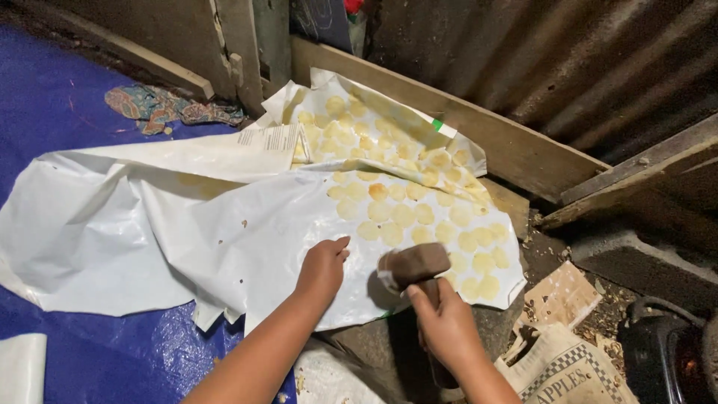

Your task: Flattening food discs with a mallet, stirring seeds on a stove, and sorting seeds by hand

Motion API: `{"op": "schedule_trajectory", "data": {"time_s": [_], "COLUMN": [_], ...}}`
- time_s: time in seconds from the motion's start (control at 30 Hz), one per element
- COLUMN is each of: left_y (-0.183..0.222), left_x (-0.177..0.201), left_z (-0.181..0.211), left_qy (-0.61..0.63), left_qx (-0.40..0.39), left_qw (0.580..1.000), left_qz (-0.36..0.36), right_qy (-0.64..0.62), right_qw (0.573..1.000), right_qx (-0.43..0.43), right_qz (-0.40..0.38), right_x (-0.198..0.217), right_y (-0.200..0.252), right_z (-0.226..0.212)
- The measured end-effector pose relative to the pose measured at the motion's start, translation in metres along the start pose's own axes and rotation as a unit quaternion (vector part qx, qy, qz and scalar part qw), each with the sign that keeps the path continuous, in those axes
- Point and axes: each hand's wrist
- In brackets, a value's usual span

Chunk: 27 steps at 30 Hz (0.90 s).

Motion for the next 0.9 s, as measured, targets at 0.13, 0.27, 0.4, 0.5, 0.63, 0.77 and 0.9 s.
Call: {"op": "schedule_trajectory", "data": {"time_s": [0.13, 0.27, 0.4, 0.5, 0.63, 0.77, 0.9], "left_y": [-0.012, -0.025, -0.008, -0.001, 0.012, 0.010, -0.005], "left_x": [-0.023, -0.036, -0.012, 0.023, 0.029, -0.001, -0.014], "left_z": [0.000, -0.027, -0.025, -0.006, -0.021, -0.015, -0.012], "left_qy": [-0.047, -0.127, -0.101, 0.003, 0.026, -0.021, -0.091], "left_qx": [-0.057, -0.150, -0.134, 0.038, 0.084, 0.022, -0.085], "left_qw": [0.997, 0.980, 0.985, 0.999, 0.996, 0.999, 0.992], "left_qz": [-0.004, 0.017, 0.040, 0.031, 0.014, -0.016, -0.029], "right_qy": [-0.171, -0.278, -0.051, 0.188, 0.077, 0.023, -0.138], "right_qw": [0.957, 0.837, 0.959, 0.972, 0.994, 0.998, 0.938], "right_qx": [0.181, 0.432, 0.251, 0.105, 0.074, 0.050, 0.258], "right_qz": [0.146, 0.187, 0.120, 0.093, -0.022, 0.011, 0.188], "right_x": [0.037, 0.020, -0.062, -0.079, -0.050, -0.008, 0.036], "right_y": [0.023, -0.010, -0.075, -0.094, -0.081, -0.027, 0.020], "right_z": [-0.024, -0.017, 0.008, 0.003, -0.008, -0.043, -0.079]}}
Point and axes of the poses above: each hand's wrist, its own y-axis away from the middle knuckle, its own x-axis out of the back of the hand, z = x × y, and after that the axes turned 6 degrees about -z, right-handed
